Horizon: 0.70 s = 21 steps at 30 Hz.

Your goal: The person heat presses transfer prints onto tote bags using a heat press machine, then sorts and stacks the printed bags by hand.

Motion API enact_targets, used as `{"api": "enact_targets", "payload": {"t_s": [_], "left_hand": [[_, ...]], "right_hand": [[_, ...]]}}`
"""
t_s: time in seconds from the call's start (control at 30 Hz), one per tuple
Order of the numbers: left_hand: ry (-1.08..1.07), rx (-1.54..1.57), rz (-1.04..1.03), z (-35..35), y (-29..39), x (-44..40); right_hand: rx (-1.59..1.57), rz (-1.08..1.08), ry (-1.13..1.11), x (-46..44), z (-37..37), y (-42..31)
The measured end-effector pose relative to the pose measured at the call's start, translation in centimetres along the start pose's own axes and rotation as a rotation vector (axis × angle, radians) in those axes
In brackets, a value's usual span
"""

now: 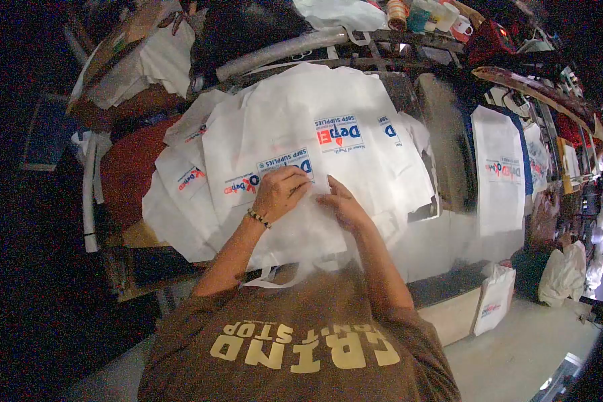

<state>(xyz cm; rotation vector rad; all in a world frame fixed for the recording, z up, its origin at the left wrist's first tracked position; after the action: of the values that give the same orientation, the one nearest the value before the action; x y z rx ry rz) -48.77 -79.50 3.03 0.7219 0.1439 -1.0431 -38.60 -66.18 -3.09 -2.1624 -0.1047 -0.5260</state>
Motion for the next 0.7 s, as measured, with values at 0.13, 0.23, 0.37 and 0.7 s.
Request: {"api": "enact_targets", "payload": {"t_s": [0.13,0.23,0.37,0.7], "left_hand": [[-0.029,0.130,0.262,-0.7,-1.7,0.3],[-0.098,0.369,0.677,-0.4,-4.5,0.9],[-0.027,0.389,0.649,-0.2,-7.2,1.0],[-0.022,0.207,0.686,2.2,-9.4,0.0]], "right_hand": [[-0.031,-0.041,-0.047,-1.1,1.5,1.9],[-0.017,-0.042,-0.064,-1.0,1.1,1.4],[-0.032,-0.044,-0.075,-0.8,0.6,1.1],[-0.056,-0.066,-0.075,-0.6,0.4,0.9]]}}
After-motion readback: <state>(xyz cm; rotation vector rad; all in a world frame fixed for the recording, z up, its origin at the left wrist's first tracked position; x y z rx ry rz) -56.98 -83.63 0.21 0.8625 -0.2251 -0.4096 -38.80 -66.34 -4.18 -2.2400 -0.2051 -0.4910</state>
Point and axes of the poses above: each hand's wrist, its own x-axis away from the middle knuckle, its own z-axis out of the back of the hand, y = z × x, the point moved 5 cm from there along -x, towards the middle knuckle, and after that the axes turned 7 degrees about -x, right-handed, at the moved point
